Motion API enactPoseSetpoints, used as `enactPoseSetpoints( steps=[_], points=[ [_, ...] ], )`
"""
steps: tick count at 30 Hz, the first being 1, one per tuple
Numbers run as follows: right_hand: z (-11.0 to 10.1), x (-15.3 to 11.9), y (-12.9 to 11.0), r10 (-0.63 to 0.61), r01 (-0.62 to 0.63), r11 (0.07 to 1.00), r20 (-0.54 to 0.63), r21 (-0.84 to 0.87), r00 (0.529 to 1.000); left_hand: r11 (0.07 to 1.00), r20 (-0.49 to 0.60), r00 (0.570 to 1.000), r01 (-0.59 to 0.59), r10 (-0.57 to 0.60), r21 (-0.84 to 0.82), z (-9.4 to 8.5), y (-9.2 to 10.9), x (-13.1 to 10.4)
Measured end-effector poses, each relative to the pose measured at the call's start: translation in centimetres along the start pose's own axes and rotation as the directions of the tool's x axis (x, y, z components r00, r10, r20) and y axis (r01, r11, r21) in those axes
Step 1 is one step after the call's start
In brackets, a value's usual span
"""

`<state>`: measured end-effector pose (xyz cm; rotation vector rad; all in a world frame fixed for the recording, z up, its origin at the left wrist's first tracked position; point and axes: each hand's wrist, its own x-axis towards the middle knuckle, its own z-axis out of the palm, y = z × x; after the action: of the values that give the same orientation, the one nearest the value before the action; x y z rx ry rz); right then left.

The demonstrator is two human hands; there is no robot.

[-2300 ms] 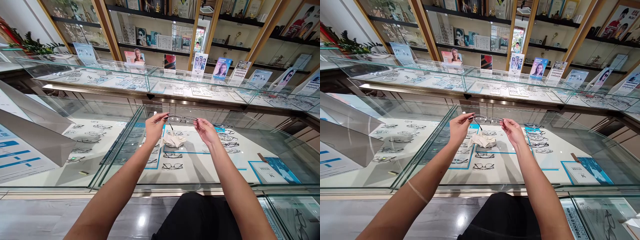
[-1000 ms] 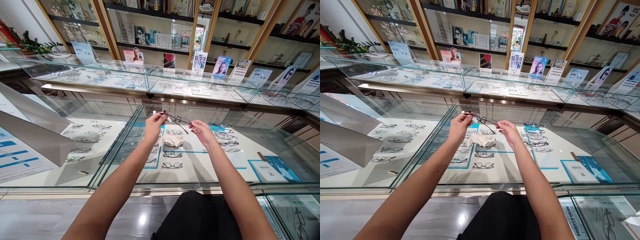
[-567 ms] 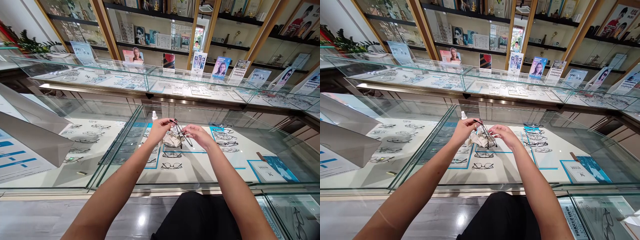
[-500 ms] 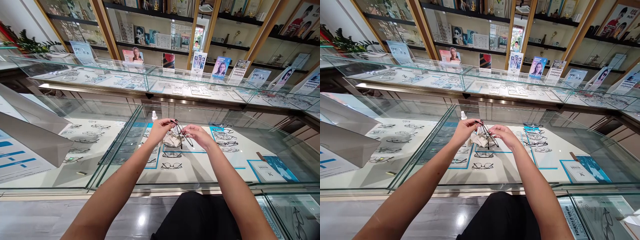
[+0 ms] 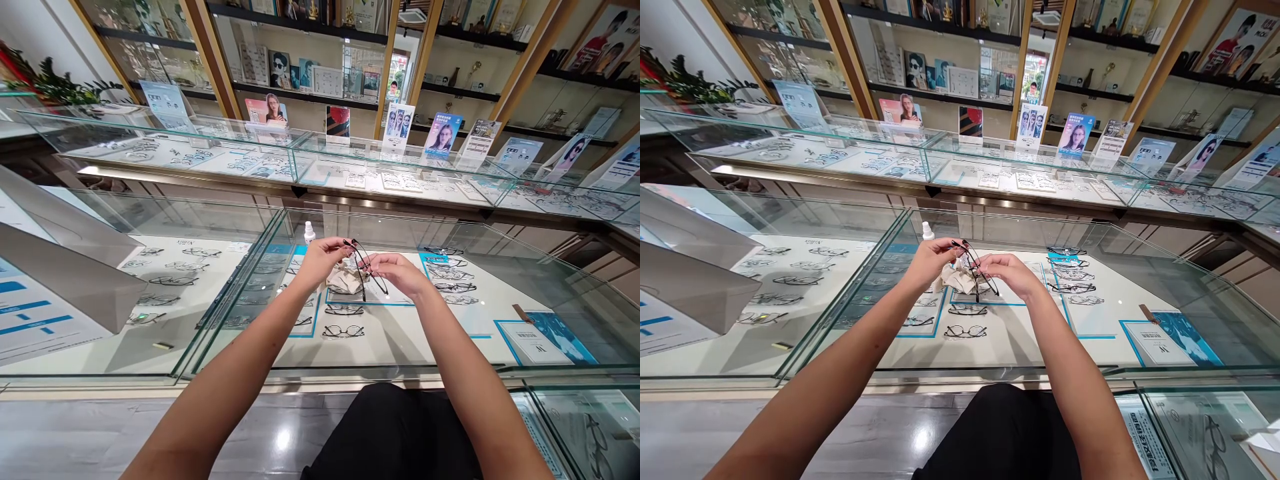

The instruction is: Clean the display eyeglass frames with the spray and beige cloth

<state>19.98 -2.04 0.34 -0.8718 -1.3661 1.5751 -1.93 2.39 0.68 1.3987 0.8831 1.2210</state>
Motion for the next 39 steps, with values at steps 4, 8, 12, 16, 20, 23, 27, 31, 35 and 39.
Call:
enactPoseSetpoints(
  steps=[4, 8, 12, 16, 20, 23, 27, 31, 35, 39],
  points=[
    [0.1, 0.0, 0.2, 0.008, -0.008, 1.000, 0.033, 0.010, 0.999, 1.000, 0.039, 0.999, 0.004, -0.003, -0.010, -0.1, 0.1, 0.0],
    [0.1, 0.1, 0.4, -0.023, 0.023, 1.000, 0.012, -0.016, 1.000, 0.999, 0.061, 0.998, 0.029, -0.026, -0.036, -0.2, -0.4, 0.0],
    [0.2, -0.1, 0.2, -0.010, 0.009, 1.000, 0.059, 0.014, 0.998, 0.980, 0.103, 0.991, 0.104, -0.087, -0.171, -0.1, -1.0, 0.0],
    [0.5, -0.2, 0.0, -0.008, 0.005, 0.999, 0.074, 0.037, 0.997, 0.917, 0.168, 0.970, 0.225, -0.178, -0.331, 0.1, -0.9, -0.1],
    [0.5, 0.0, 0.0, -0.019, 0.022, 0.999, -0.048, 0.049, 0.999, 0.907, 0.121, 0.963, 0.266, -0.239, -0.327, 0.2, -0.9, 0.0],
    [0.4, 0.3, 0.1, -0.072, 0.082, 0.995, -0.179, 0.048, 0.981, 0.928, 0.082, 0.960, 0.279, -0.267, -0.246, 0.2, -1.0, -0.1],
    [0.2, 0.7, 0.4, -0.172, 0.160, 0.985, -0.310, -0.065, 0.935, 0.966, 0.158, 0.958, 0.251, -0.239, -0.061, 0.7, -1.1, -0.7],
    [0.5, 1.0, 1.5, -0.297, 0.160, 0.925, -0.394, -0.344, 0.870, 0.968, 0.207, 0.947, 0.253, -0.247, -0.002, 1.8, -1.2, -1.4],
    [1.2, 0.9, 2.2, -0.399, 0.137, 0.820, -0.385, -0.556, 0.832, 0.962, 0.156, 0.951, 0.272, -0.268, -0.002, 2.4, -1.6, -1.5],
    [1.9, 0.6, 2.3, -0.469, 0.122, 0.725, -0.355, -0.678, 0.809, 0.959, 0.116, 0.953, 0.282, -0.281, 0.010, 2.6, -2.0, -1.5]
  ],
)
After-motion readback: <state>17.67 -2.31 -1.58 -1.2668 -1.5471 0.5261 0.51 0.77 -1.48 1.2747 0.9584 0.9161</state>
